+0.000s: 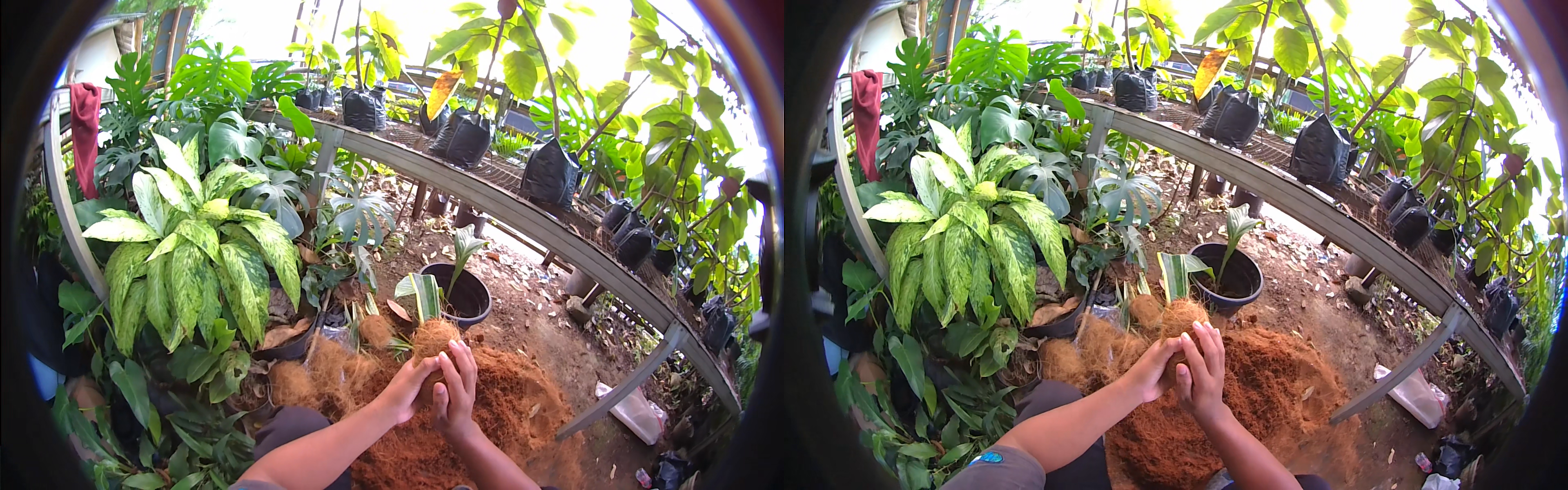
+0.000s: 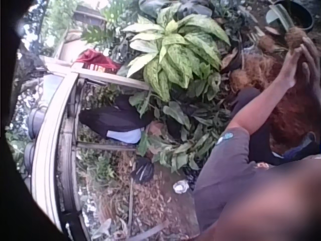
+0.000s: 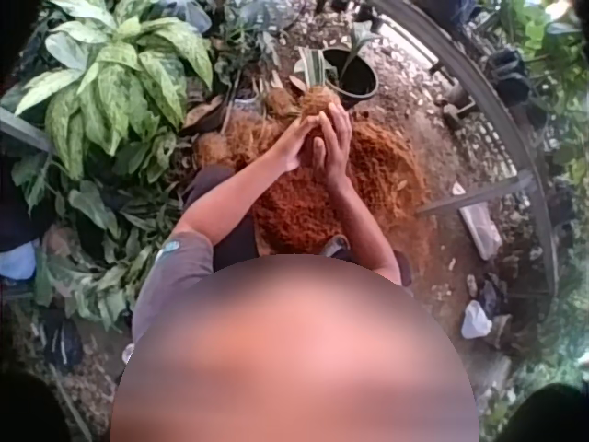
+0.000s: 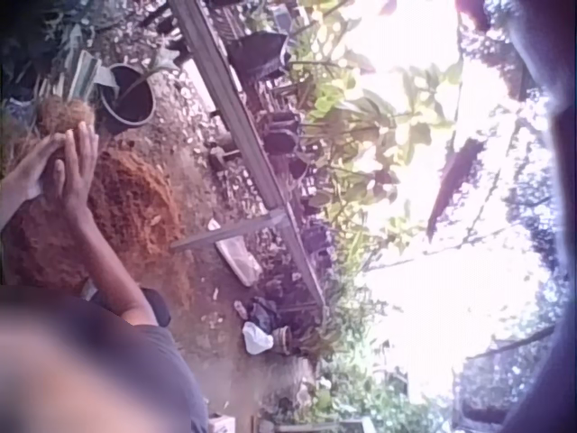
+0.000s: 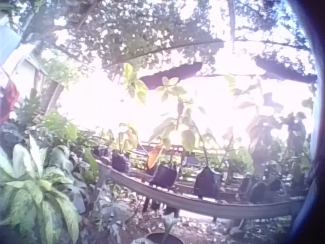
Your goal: The person wraps a small plant in coir by hand, repeatedly compressing and shaping the material around the plant's base. The person continues to adjust the coir and the plant, ensuring the wrapping is secure.
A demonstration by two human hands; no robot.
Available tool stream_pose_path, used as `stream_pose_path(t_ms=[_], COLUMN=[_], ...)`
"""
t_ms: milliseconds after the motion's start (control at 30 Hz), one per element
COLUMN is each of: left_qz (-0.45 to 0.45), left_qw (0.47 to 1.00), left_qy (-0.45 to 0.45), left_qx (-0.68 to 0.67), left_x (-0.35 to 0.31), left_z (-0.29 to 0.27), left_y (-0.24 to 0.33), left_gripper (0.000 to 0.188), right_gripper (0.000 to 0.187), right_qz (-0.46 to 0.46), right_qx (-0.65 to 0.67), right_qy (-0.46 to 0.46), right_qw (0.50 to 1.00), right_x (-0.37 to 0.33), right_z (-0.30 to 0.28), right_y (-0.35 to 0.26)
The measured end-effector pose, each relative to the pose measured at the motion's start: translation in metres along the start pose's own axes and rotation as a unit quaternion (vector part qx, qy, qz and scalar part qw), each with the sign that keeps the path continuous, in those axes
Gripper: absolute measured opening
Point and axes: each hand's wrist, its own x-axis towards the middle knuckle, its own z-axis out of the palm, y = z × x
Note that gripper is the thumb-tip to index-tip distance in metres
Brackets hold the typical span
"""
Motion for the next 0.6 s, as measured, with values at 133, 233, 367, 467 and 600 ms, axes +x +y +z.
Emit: stream_pose_path(t_ms=[133, 233, 367, 467, 600], left_qz=[0.004, -0.007, -0.015, -0.010, -0.014], left_qw=[1.000, 0.999, 0.999, 1.000, 1.000], left_qy=[-0.018, -0.023, -0.003, -0.002, 0.004], left_qx=[-0.008, -0.030, -0.030, -0.025, -0.013], left_x=[0.000, 0.000, -0.002, -0.004, -0.005], left_z=[0.002, 0.005, 0.007, 0.010, 0.016], left_y=[0.002, 0.002, 0.002, 0.005, 0.009], left_gripper=[0.042, 0.048, 0.052, 0.045, 0.050], right_gripper=[0.039, 0.037, 0.036, 0.036, 0.038], right_qz=[-0.009, -0.006, -0.001, 0.003, 0.004], right_qx=[-0.002, 0.006, 0.009, 0.016, -0.017], right_qy=[0.001, 0.007, 0.011, 0.013, 0.042], right_qw=[1.000, 1.000, 1.000, 1.000, 0.999], right_x=[0.005, 0.004, 0.000, -0.002, -0.007], right_z=[-0.005, -0.007, -0.006, -0.005, -0.003], right_y=[-0.001, -0.001, -0.001, -0.001, 0.000])
